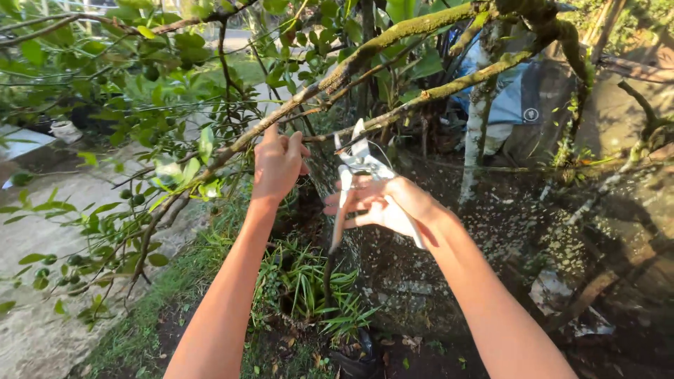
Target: Pruning small branches from a citrus tree using metal hand shears in an outdoor garden.
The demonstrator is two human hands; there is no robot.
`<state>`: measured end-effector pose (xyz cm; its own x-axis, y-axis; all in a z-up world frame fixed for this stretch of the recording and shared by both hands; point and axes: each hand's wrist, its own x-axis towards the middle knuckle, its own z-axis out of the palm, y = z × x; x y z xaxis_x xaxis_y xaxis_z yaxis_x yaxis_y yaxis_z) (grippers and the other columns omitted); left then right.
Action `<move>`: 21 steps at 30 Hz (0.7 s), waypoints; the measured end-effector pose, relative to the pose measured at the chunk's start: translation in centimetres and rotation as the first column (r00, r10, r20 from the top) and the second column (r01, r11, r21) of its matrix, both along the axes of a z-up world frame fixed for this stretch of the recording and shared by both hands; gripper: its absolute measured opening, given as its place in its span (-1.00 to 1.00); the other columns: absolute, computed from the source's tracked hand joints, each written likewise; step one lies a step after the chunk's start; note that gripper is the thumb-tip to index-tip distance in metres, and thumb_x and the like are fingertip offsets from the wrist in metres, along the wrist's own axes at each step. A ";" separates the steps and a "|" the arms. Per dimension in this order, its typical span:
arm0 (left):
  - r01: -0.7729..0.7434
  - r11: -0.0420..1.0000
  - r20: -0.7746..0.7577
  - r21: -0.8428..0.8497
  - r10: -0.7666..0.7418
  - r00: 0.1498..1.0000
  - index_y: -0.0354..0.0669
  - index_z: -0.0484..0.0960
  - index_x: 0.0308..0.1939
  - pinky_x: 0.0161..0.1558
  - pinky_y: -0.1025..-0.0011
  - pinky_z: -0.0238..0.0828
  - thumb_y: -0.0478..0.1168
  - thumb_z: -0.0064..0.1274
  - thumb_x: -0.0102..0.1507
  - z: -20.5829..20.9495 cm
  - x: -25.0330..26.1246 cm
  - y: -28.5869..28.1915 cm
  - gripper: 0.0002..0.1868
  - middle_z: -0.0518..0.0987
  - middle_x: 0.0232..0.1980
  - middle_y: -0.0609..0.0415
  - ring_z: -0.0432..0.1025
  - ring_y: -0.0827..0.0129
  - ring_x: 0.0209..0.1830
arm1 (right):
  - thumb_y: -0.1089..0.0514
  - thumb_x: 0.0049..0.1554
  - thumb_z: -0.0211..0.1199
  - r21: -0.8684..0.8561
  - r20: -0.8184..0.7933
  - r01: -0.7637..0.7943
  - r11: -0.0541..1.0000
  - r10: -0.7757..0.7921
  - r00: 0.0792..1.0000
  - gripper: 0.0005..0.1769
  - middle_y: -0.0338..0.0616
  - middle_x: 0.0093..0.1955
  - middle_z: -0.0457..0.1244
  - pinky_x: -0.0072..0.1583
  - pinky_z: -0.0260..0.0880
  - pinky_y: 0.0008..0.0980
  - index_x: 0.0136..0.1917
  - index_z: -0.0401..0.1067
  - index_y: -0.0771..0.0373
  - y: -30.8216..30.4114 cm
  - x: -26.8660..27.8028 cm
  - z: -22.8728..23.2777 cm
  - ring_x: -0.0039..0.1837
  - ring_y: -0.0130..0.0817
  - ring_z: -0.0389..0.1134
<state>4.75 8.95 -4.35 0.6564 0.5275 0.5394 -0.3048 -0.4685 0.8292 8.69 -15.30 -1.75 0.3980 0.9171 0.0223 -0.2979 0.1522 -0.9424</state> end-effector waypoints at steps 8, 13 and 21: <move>0.076 0.994 -0.022 -0.084 -0.078 0.997 -0.45 0.10 0.50 -0.46 0.41 0.56 -0.22 -0.18 0.48 0.2 1.4 1.9 -0.44 0.65 -0.43 -0.07 0.58 0.29 -0.59 | 0.29 0.09 0.10 0.142 -0.029 -0.070 0.987 0.075 0.997 -0.39 0.46 0.31 0.26 0.42 0.19 0.22 0.36 0.21 0.64 4.0 2.5 -2.8 0.37 0.27 0.30; 0.110 0.971 0.030 -0.212 -0.106 0.994 -0.33 -0.09 0.50 -0.58 0.33 0.56 -0.25 -0.24 0.40 1.7 0.4 0.4 -0.37 0.59 -0.50 -0.10 0.56 0.20 -0.64 | 0.30 0.05 0.06 0.154 -0.040 -0.114 0.981 0.122 0.992 -0.38 0.38 0.29 0.26 0.39 0.20 0.22 0.38 0.23 0.54 5.0 2.9 -2.7 0.37 0.18 0.32; 0.055 0.981 -0.006 -0.185 -0.058 0.998 -0.50 0.17 0.20 -0.59 0.28 0.60 -0.32 -0.22 0.36 2.5 -0.8 -0.7 -0.61 0.58 -0.53 -0.07 0.59 0.16 -0.66 | 0.26 0.14 0.09 0.199 0.040 -0.133 0.971 0.127 0.991 -0.52 0.44 0.20 0.32 0.35 0.26 0.29 0.23 0.35 0.69 5.1 3.3 -2.5 0.33 0.27 0.36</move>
